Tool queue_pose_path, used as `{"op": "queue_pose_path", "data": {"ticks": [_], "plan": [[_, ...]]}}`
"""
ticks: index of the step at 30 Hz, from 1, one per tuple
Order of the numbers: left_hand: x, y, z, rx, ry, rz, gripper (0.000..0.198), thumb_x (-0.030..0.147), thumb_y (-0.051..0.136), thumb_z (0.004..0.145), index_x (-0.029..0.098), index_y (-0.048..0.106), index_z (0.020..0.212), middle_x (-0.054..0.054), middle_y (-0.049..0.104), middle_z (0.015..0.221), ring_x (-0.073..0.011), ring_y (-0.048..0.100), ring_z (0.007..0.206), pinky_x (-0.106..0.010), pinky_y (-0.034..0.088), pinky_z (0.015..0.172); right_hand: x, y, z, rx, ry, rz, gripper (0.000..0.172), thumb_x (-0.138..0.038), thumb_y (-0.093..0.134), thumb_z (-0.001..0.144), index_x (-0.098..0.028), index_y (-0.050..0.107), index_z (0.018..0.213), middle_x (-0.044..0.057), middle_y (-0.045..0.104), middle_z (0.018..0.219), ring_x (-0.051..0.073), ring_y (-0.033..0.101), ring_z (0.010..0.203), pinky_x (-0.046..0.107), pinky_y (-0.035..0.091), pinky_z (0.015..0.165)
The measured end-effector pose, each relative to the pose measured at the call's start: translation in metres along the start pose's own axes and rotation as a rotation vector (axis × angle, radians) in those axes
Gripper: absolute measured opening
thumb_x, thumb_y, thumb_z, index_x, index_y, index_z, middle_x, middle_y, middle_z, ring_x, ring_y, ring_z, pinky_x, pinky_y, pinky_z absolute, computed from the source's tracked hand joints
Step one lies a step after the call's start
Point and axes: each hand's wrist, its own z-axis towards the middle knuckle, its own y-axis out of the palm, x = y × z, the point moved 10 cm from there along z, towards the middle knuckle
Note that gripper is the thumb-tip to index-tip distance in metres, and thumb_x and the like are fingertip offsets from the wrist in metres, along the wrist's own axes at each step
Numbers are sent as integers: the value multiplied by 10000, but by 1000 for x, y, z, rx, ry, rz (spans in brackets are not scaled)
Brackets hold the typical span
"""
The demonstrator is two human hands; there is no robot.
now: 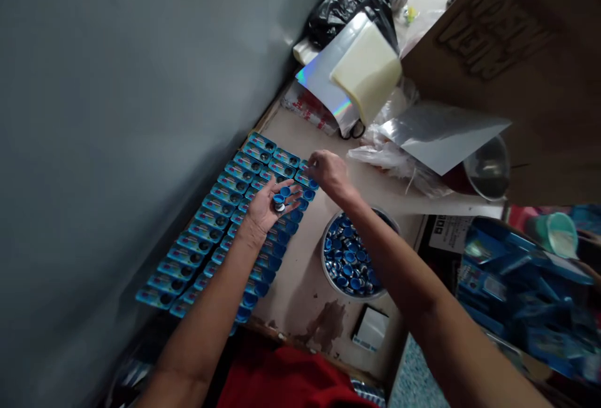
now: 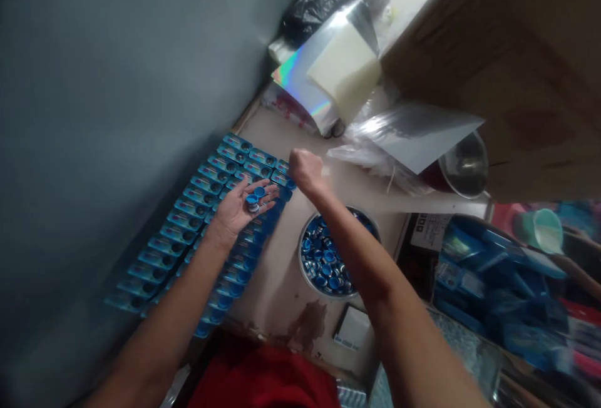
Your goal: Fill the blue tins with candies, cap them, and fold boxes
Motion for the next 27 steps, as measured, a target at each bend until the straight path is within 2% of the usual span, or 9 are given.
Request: {"op": "queue_pose_path", "data": {"ticks": [2, 4, 6, 8, 11, 16, 21, 24, 27], "plan": [[3, -1, -2, -5, 8, 14, 527, 499, 420, 1049, 72, 708, 1164, -197, 766, 1068, -263, 761, 905, -422, 632, 821, -31, -4, -28, 92, -146, 115, 144, -274, 699, 868, -258, 783, 984, 52, 731, 1024, 200, 656, 903, 287, 454, 760], [5, 0, -2, 1, 12, 16, 503, 475, 413, 1057, 80, 719, 1110, -161, 776, 982, -224, 753, 789, -389, 639, 771, -58, 3, -54, 121, -297, 228, 146, -246, 672, 883, -266, 791, 965, 49, 709, 995, 186, 644, 880, 280, 461, 767], [6, 1, 0, 13, 13, 1, 463, 440, 417, 1063, 97, 728, 1043, -117, 771, 868, -187, 727, 688, -337, 634, 708, -71, 16, -69, 105, -361, 285, 151, -182, 657, 865, -249, 785, 909, 51, 694, 964, 179, 634, 873, 270, 465, 775], [4, 3, 3, 18, 13, -20, 415, 404, 432, 1063, 116, 729, 1023, -81, 750, 770, -169, 709, 638, -299, 623, 671, -70, 27, -70, 89, -340, 313, 145, -133, 645, 826, -225, 757, 834, 45, 692, 924, 172, 630, 842, 261, 466, 758], [3, 2, 5, 17, 6, -38, 414, 394, 424, 1066, 109, 723, 1043, -92, 749, 768, -184, 727, 671, -301, 623, 684, -55, 31, -51, 84, -245, 372, 127, -144, 639, 791, -214, 738, 832, 14, 720, 867, 162, 642, 792, 246, 467, 723], [21, -9, -1, 9, 58, -35, 448, 425, 450, 1051, 57, 706, 1077, -196, 765, 1063, -257, 762, 934, -353, 631, 802, -34, 9, 6, 173, -61, 246, 168, -212, 660, 791, -198, 787, 901, 35, 774, 883, 181, 687, 842, 255, 477, 772], [38, -20, -5, 32, 95, -24, 404, 386, 492, 1021, 65, 713, 1125, -206, 741, 1183, -281, 741, 1052, -368, 621, 852, -39, 21, 57, -19, 21, 17, 210, -235, 780, 719, -212, 805, 927, 81, 787, 988, 236, 703, 905, 296, 499, 785], [43, -20, -2, -2, 127, -36, 357, 214, 525, 938, 71, 693, 1218, -191, 742, 1200, -281, 728, 1102, -400, 603, 936, -34, 31, 79, -159, 120, -45, 179, -251, 823, 718, -203, 799, 889, 90, 777, 982, 245, 703, 879, 324, 518, 773], [43, -18, -4, -35, 154, -30, 499, 57, 535, 803, 87, 675, 1281, -170, 734, 1240, -270, 709, 1159, -407, 571, 1012, -40, 27, 83, -193, 135, -66, 214, -205, 858, 688, -199, 792, 891, 91, 764, 979, 262, 704, 897, 346, 524, 785]]}}
